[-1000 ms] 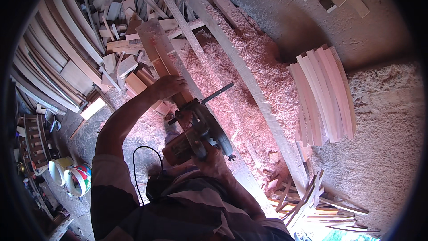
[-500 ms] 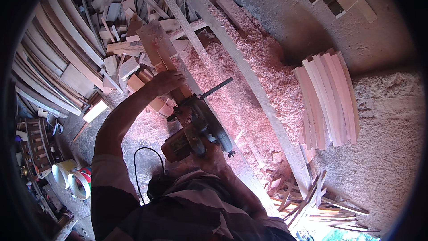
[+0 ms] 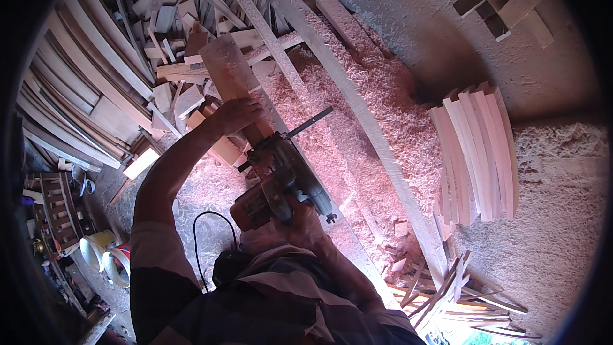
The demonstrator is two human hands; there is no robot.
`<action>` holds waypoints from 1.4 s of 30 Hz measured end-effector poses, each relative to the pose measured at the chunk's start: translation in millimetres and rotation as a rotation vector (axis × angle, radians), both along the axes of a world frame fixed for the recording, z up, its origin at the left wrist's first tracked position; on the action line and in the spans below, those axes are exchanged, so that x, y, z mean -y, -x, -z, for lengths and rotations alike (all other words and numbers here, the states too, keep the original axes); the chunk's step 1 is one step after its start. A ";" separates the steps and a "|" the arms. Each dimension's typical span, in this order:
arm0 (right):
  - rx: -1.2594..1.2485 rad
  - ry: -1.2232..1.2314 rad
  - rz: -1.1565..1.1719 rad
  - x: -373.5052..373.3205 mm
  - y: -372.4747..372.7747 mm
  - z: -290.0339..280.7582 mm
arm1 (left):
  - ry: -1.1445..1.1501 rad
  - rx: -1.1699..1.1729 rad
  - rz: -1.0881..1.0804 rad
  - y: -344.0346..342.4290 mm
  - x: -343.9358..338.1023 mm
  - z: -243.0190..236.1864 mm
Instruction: The person uses a circular saw to cut a long plank of wood into shorter pieces. After each cut, the person stacks the cut pieces on a nearby pile.
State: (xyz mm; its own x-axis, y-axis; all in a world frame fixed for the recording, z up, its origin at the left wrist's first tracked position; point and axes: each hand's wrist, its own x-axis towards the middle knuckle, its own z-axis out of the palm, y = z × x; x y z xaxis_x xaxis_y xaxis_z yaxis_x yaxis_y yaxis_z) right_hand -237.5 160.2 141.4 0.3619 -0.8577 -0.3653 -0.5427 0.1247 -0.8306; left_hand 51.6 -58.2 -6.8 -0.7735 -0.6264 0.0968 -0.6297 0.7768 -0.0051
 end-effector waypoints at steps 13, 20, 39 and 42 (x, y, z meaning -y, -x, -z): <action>0.007 0.094 -0.049 26.8 -19.2 6.4 | -0.017 0.027 -0.054 -23.3 22.5 -0.7; -0.033 0.084 -0.036 39.8 -31.8 0.2 | -0.037 0.029 -0.057 -30.6 31.9 -6.6; -0.039 0.138 -0.045 56.8 -52.9 3.5 | -0.035 0.071 0.010 -42.9 38.6 5.7; -0.007 0.147 -0.027 60.3 -57.2 3.8 | -0.032 0.028 0.036 -46.8 40.8 3.0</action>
